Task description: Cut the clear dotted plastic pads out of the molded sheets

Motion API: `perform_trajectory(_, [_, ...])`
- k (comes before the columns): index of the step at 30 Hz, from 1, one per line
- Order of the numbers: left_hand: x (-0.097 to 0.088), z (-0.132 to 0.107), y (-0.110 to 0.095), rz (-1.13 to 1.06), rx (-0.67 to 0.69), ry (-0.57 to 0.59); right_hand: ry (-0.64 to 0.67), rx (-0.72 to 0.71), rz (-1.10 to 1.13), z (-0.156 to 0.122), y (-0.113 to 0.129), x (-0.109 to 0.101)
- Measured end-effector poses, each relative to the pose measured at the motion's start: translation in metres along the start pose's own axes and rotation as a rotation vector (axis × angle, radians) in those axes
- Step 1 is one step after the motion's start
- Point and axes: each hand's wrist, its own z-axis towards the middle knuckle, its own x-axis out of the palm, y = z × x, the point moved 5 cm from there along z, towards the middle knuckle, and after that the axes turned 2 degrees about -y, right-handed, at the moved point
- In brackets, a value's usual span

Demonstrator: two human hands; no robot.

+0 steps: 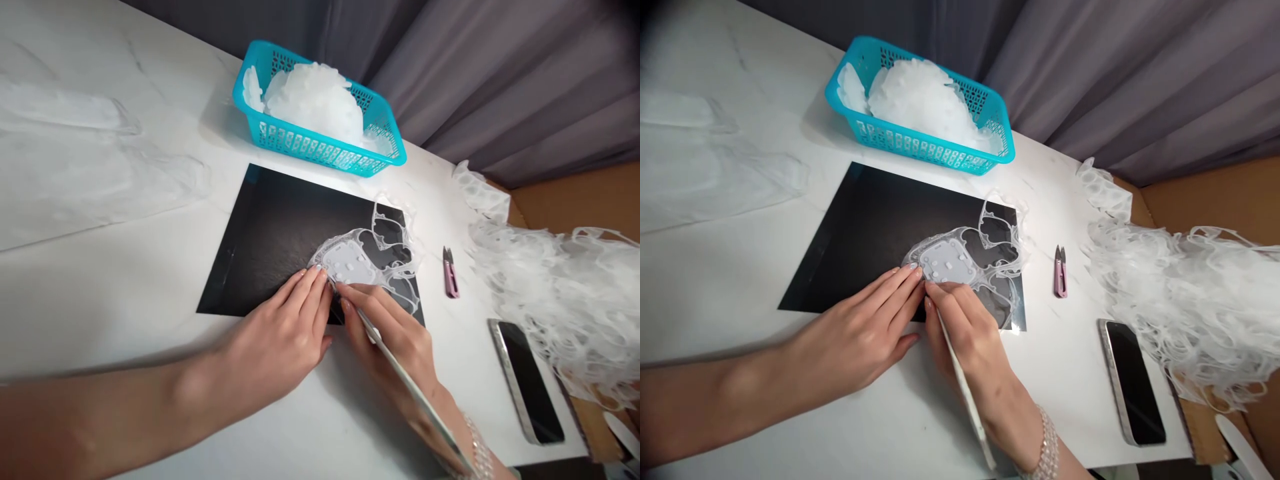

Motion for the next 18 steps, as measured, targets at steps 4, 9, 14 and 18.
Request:
perform_trajectory(4, [-0.001, -0.001, 0.000, -0.001, -0.003, -0.005, 0.035, -0.081, -0.080, -0.003, 0.008, -0.001])
perform_trajectory(9, [-0.002, -0.001, 0.002, -0.023, 0.026, -0.002, 0.124, -0.057, -0.089, -0.013, 0.011, -0.010])
perform_trajectory(14, [-0.005, -0.001, 0.005, -0.075, 0.059, -0.013, 0.206, -0.067, -0.137, -0.010, 0.007, -0.006])
perform_trajectory(18, [-0.008, 0.001, 0.006, -0.100, 0.071, -0.013, 0.130, -0.114, -0.213, -0.002, -0.002, 0.002])
